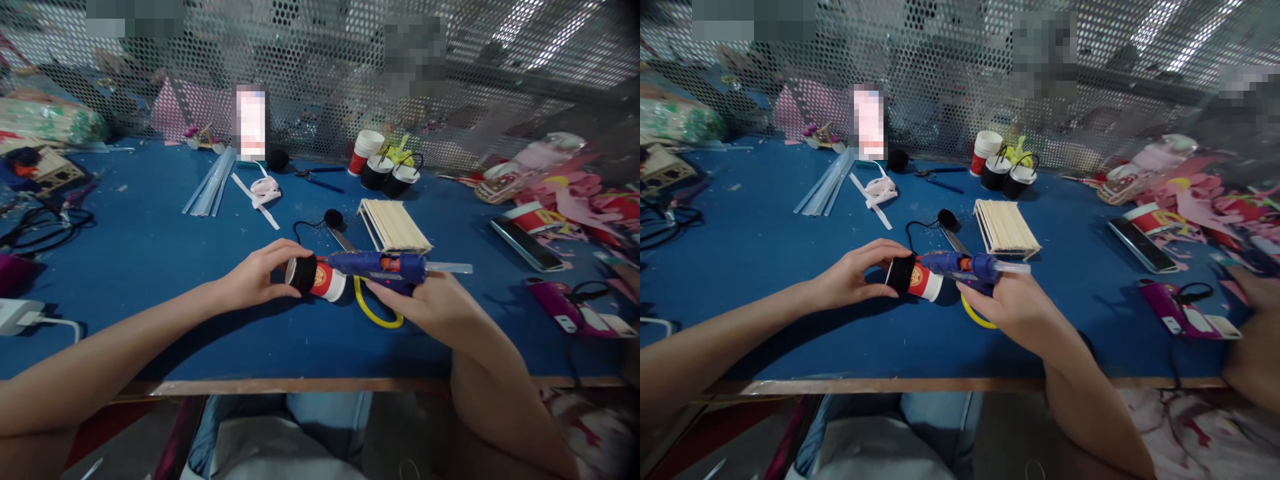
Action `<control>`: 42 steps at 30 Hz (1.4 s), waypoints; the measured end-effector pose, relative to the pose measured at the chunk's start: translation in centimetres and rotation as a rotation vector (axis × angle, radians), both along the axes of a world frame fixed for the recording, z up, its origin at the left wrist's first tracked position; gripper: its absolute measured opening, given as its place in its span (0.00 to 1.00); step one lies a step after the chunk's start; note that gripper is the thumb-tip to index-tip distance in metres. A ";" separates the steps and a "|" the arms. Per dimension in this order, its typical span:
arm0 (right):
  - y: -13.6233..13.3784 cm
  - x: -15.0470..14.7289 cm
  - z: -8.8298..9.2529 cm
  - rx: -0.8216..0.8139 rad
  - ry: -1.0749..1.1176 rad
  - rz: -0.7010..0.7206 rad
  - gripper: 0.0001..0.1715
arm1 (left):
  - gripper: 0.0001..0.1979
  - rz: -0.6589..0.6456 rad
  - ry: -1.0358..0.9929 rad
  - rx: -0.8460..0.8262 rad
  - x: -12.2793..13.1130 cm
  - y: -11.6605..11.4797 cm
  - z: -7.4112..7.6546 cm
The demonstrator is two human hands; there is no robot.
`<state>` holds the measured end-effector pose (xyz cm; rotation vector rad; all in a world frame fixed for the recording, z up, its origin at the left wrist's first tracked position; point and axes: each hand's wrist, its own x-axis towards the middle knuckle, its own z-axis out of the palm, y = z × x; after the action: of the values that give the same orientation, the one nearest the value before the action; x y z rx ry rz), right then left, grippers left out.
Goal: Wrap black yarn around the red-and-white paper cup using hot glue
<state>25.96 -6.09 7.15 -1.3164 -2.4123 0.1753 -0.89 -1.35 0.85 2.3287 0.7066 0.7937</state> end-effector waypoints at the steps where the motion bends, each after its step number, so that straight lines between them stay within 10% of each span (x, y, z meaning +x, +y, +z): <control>1: 0.1 0.0 0.0 -0.012 -0.025 0.011 0.19 | 0.27 -0.007 0.005 0.016 0.0 0.0 0.1; 13: 0.8 -0.2 -0.7 -0.001 -0.049 -0.061 0.18 | 0.27 -0.040 0.031 0.086 0.0 -0.1 0.0; 20: 1.3 0.1 -0.4 -0.391 0.246 -0.260 0.14 | 0.24 -0.012 0.049 0.137 0.0 0.0 -0.2; 25: 3.5 2.2 -1.3 -0.153 0.490 -0.464 0.21 | 0.24 0.000 0.060 0.150 -0.1 0.0 -0.3; 32: 7.2 5.1 -3.1 0.065 0.181 -0.837 0.27 | 0.25 0.015 0.071 0.174 -0.1 0.0 -0.5; 42: 8.7 5.9 -4.4 0.003 -0.090 -0.915 0.26 | 0.25 0.024 0.083 0.207 -0.1 0.2 -0.6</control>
<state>31.90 2.57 2.77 -2.2886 -1.6298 -0.1449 -0.98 -1.16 0.27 2.5554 0.7185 0.8189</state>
